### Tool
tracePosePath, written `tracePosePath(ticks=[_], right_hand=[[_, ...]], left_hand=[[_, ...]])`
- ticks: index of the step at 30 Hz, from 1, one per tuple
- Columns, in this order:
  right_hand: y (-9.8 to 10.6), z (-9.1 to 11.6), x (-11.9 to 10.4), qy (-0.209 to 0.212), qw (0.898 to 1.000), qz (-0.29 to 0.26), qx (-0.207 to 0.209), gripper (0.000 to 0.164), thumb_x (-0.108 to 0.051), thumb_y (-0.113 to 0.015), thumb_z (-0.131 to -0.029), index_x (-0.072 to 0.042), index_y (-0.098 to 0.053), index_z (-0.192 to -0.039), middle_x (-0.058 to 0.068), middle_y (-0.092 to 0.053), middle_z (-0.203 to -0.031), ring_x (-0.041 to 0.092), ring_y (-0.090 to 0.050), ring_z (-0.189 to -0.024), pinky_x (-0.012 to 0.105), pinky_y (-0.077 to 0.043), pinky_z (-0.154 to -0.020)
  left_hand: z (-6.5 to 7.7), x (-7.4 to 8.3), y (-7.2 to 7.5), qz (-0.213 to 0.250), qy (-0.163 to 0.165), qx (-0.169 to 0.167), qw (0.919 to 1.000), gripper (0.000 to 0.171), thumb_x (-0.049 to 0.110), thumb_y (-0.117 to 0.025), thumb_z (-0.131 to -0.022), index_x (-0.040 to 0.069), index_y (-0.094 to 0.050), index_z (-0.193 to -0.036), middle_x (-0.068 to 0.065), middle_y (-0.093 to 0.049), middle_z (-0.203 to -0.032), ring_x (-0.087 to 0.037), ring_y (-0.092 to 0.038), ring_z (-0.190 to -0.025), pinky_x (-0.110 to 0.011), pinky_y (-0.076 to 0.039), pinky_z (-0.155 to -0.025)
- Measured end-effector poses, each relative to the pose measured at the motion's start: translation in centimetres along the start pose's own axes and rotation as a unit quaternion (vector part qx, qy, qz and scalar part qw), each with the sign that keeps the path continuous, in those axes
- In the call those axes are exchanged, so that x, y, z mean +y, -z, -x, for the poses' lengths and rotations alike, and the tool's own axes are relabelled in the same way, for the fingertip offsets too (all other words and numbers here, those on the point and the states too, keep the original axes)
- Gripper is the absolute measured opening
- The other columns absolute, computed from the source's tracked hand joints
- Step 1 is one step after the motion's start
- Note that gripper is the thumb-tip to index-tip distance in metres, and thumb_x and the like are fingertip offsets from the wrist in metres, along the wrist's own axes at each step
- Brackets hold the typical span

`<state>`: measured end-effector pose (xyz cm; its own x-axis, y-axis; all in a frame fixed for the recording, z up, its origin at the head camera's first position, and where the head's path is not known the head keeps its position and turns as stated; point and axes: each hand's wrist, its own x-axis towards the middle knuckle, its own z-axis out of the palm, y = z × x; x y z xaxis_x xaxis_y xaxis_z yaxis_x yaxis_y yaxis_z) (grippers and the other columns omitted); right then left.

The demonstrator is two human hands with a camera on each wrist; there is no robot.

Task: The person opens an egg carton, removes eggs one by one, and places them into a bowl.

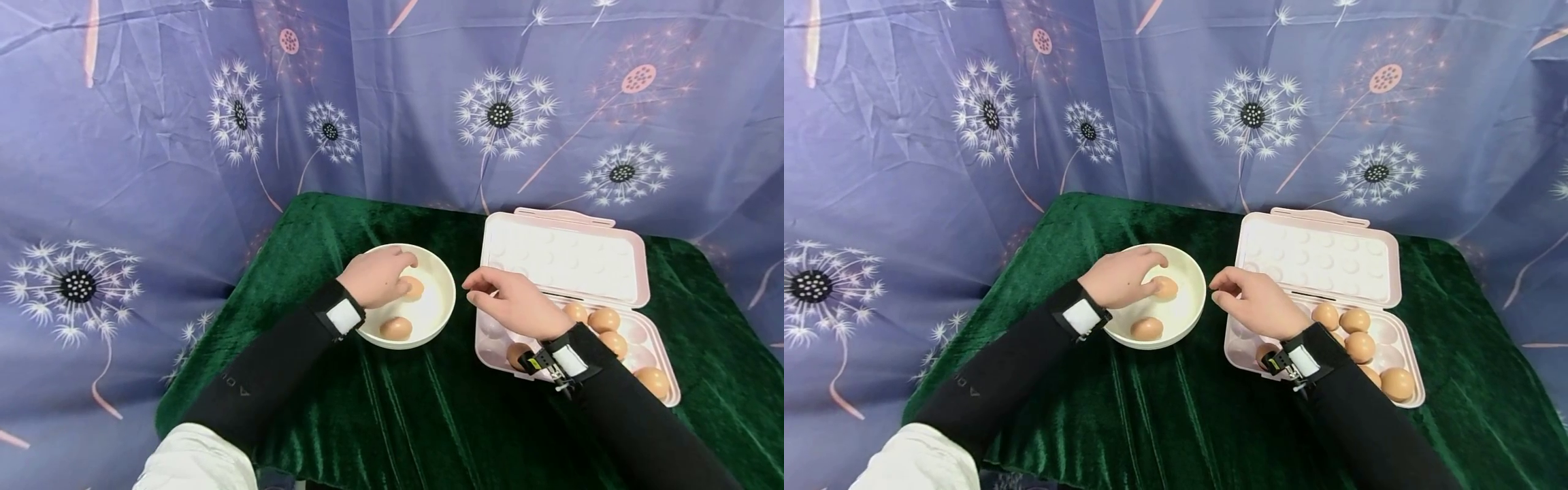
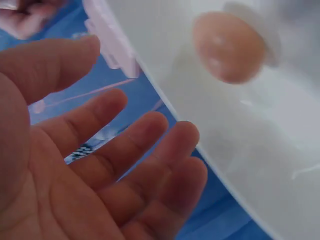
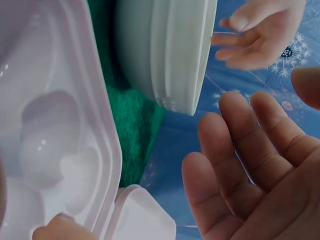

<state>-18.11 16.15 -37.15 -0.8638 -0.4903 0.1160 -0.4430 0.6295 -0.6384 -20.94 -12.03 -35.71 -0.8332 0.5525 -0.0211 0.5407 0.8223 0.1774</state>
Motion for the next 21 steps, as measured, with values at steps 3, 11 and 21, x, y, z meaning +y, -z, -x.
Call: tracePosePath(ticks=[3, 11, 21], right_hand=[[0.3, 0.2, 0.3, -0.007, 1.000, 0.007, 0.004, 0.016, -0.019, -0.061, -0.100, -0.018, -0.068, -0.114, -0.003, -0.068, -0.099, 0.015, -0.062, -0.084, 0.036, -0.053, -0.075], [2.3, 1.5, 2.3, -0.039, 0.997, 0.065, 0.015, 0.019, -0.026, -0.060, -0.101, -0.015, -0.068, -0.113, -0.003, -0.067, -0.091, 0.016, -0.059, -0.077, 0.038, -0.048, -0.074], [4.1, 3.0, 5.5, -0.122, 0.984, 0.127, -0.041, 0.026, -0.025, -0.062, -0.099, -0.013, -0.065, -0.122, 0.009, -0.065, -0.109, 0.025, -0.058, -0.091, 0.045, -0.046, -0.080]], left_hand=[[1.1, 0.7, 0.2, 0.007, -0.014, 0.028, 0.9995, 0.039, 0.026, -0.063, -0.098, 0.020, -0.061, -0.136, -0.001, -0.062, -0.122, -0.016, -0.059, -0.099, -0.033, -0.048, -0.078], [4.2, 2.7, -0.1, 0.037, -0.033, 0.073, 0.9961, 0.043, 0.040, -0.065, -0.097, 0.022, -0.061, -0.135, 0.005, -0.061, -0.122, -0.014, -0.063, -0.099, -0.036, -0.050, -0.075], [5.4, 4.2, -2.3, 0.097, -0.053, 0.087, 0.9901, 0.043, 0.035, -0.066, -0.096, 0.022, -0.060, -0.136, 0.002, -0.061, -0.127, -0.010, -0.059, -0.090, -0.034, -0.049, -0.066]])
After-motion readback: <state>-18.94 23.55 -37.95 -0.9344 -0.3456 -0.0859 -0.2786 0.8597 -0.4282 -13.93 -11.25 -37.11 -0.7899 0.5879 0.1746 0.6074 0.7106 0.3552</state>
